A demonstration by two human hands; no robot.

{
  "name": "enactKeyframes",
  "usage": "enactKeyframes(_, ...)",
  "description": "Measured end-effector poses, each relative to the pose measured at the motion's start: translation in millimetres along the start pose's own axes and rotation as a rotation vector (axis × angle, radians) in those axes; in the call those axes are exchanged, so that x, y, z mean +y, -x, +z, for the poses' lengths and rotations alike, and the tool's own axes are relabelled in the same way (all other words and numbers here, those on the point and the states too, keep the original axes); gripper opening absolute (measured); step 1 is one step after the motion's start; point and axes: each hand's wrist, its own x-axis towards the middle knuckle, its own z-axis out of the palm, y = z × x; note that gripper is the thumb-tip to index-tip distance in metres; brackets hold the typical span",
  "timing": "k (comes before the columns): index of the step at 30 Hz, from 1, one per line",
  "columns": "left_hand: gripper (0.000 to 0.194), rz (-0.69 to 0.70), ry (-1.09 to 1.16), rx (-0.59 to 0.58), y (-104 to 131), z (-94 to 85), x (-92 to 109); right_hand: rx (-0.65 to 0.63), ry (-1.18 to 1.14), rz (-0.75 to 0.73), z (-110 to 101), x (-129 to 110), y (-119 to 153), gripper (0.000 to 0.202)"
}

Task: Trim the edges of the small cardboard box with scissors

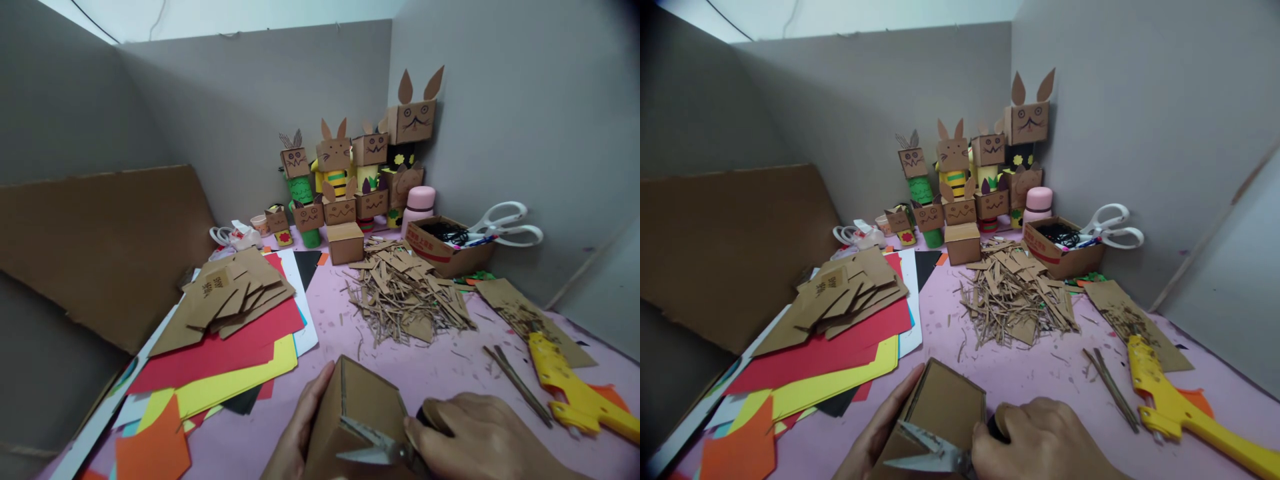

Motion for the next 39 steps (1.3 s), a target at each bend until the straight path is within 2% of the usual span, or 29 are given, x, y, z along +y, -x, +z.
enactKeyframes(7,0.093,0.040,-0.082,-0.032,-3.2,-2.8,-2.2,0.090,0.057,-0.027,-2.0,-0.2,-2.3,0.024)
enactKeyframes(12,0.096,0.019,-0.069,-0.047,-1.9,-1.3,0.9,0.121,0.052,-0.025,-1.5,-0.8,-1.1,0.034)
enactKeyframes(19,0.091,0.073,-0.050,-0.045,-3.5,-0.6,1.1,0.042,-0.128,0.007,5.7,-0.8,1.6,0.032)
enactKeyframes(24,0.092,0.078,-0.027,-0.021,-3.3,2.0,0.8,-0.036,-0.254,0.102,-0.5,-2.9,-3.7,0.024)
enactKeyframes(29,0.095,0.083,-0.096,0.023,-4.3,-0.8,-9.7,-0.041,-0.241,0.090,-5.8,-5.0,-4.5,0.024)
enactKeyframes(35,0.096,0.067,-0.086,0.038,-10.0,-3.7,-28.4,-0.037,-0.168,0.040,-4.0,-3.7,-2.3,0.020)
enactKeyframes(39,0.101,0.099,-0.068,0.041,-11.1,-4.9,-33.1,-0.022,-0.112,0.028,-2.2,-2.8,-1.3,0.024)
